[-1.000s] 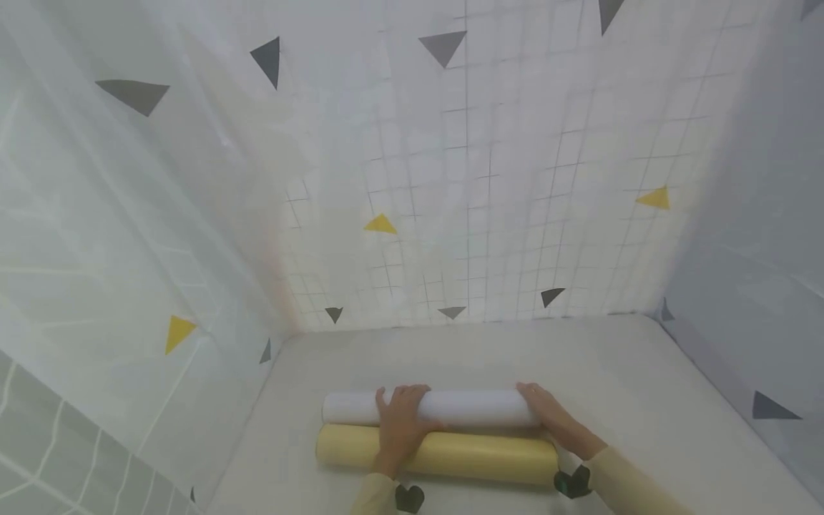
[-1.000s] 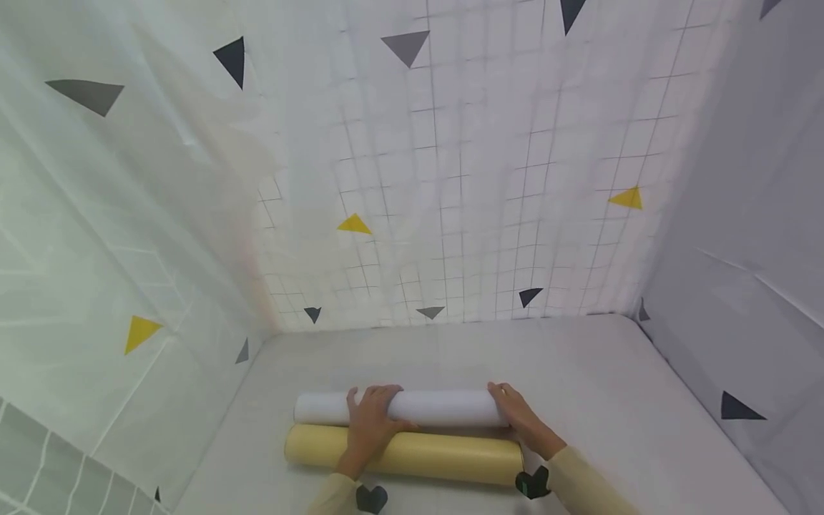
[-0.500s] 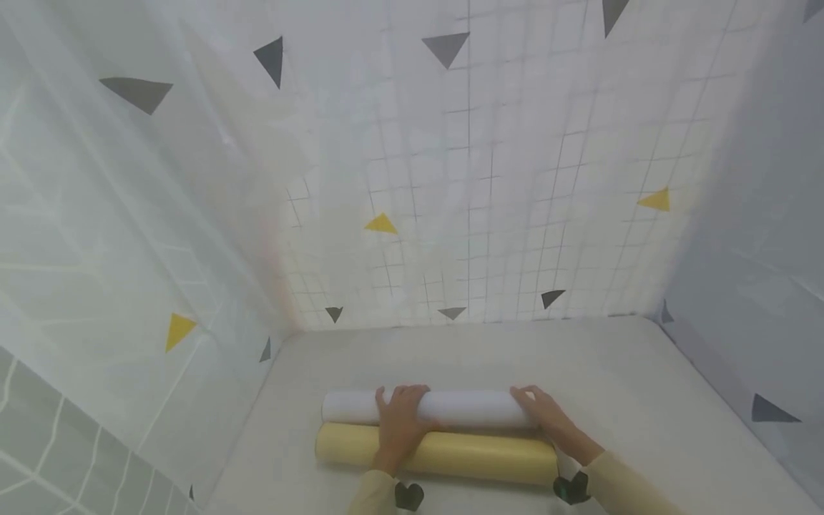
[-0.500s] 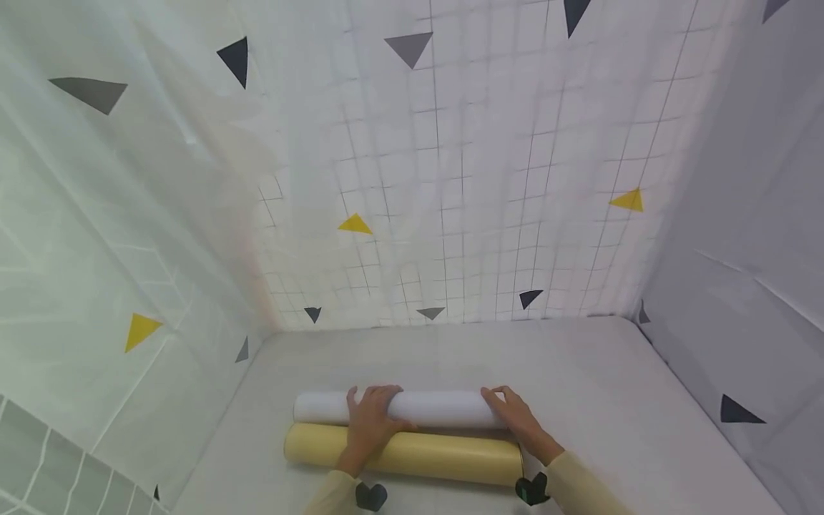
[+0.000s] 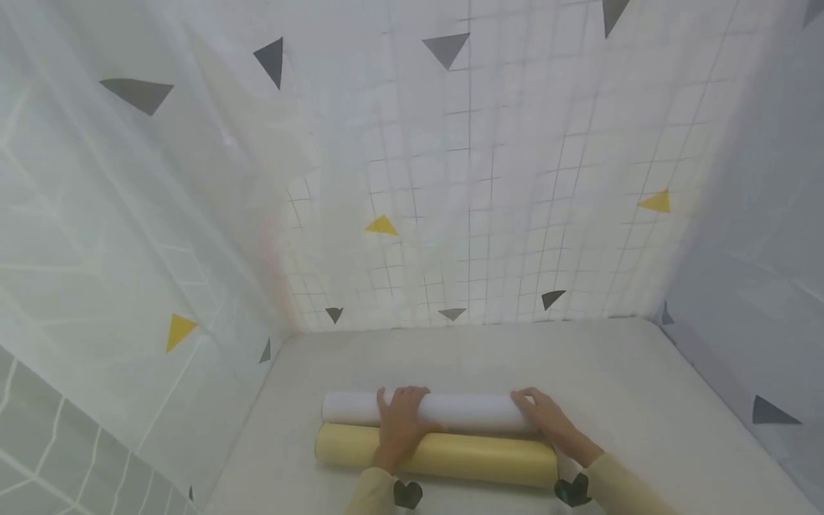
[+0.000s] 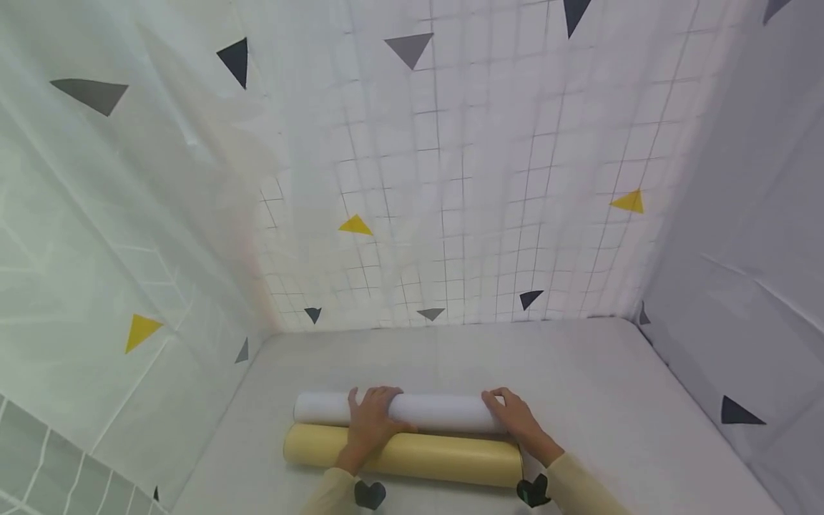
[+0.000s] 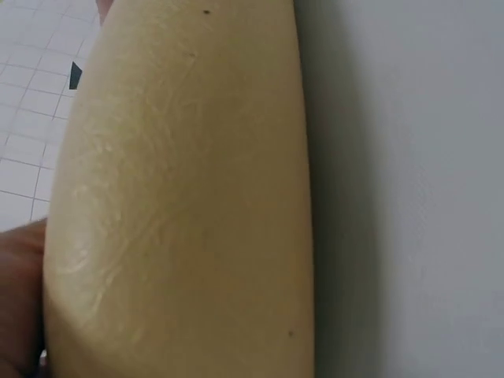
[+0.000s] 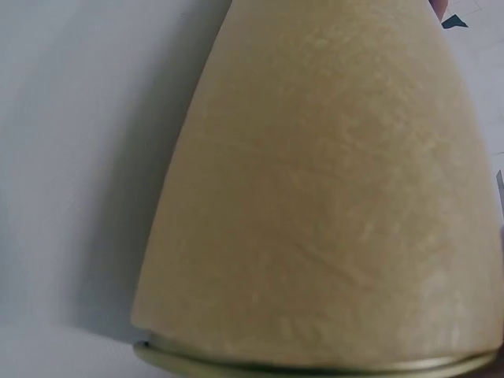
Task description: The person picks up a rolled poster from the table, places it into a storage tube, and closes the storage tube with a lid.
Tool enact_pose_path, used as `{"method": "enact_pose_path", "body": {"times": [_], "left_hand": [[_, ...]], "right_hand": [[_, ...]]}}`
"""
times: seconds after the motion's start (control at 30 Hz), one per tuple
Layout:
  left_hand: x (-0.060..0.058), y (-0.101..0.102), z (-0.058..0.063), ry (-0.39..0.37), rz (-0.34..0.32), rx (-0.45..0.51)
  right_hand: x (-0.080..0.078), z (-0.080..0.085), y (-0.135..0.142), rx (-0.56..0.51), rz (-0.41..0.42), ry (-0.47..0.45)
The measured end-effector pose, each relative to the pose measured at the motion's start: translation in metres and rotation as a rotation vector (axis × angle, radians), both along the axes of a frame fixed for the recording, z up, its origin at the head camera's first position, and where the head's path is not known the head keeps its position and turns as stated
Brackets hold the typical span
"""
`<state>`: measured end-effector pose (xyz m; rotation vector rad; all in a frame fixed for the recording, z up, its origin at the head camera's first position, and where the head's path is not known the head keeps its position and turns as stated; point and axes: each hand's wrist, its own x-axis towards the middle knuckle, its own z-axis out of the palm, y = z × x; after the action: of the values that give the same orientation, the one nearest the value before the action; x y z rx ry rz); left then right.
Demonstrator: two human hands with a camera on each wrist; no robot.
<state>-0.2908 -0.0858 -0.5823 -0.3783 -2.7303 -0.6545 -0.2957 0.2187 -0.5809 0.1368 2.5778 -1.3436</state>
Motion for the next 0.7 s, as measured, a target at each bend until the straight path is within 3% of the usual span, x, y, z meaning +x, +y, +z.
{"method": "enact_pose_path", "body": {"times": [0.23, 0.43, 0.7], "left_hand": [[-0.006, 0.003, -0.009, -0.027, -0.003, -0.059], [-0.005, 0.002, -0.005, 0.02, -0.031, -0.129], [0.003, -0.001, 0.003, 0.052, -0.032, 0.018]], "right_hand": [[0.009, 0.001, 0.007, -0.025, 0.007, 0.083], [0.01, 0.005, 0.016, 0.02, -0.082, 0.188], [0.007, 0.01, 0.031, 0.168, -0.128, 0.546]]}}
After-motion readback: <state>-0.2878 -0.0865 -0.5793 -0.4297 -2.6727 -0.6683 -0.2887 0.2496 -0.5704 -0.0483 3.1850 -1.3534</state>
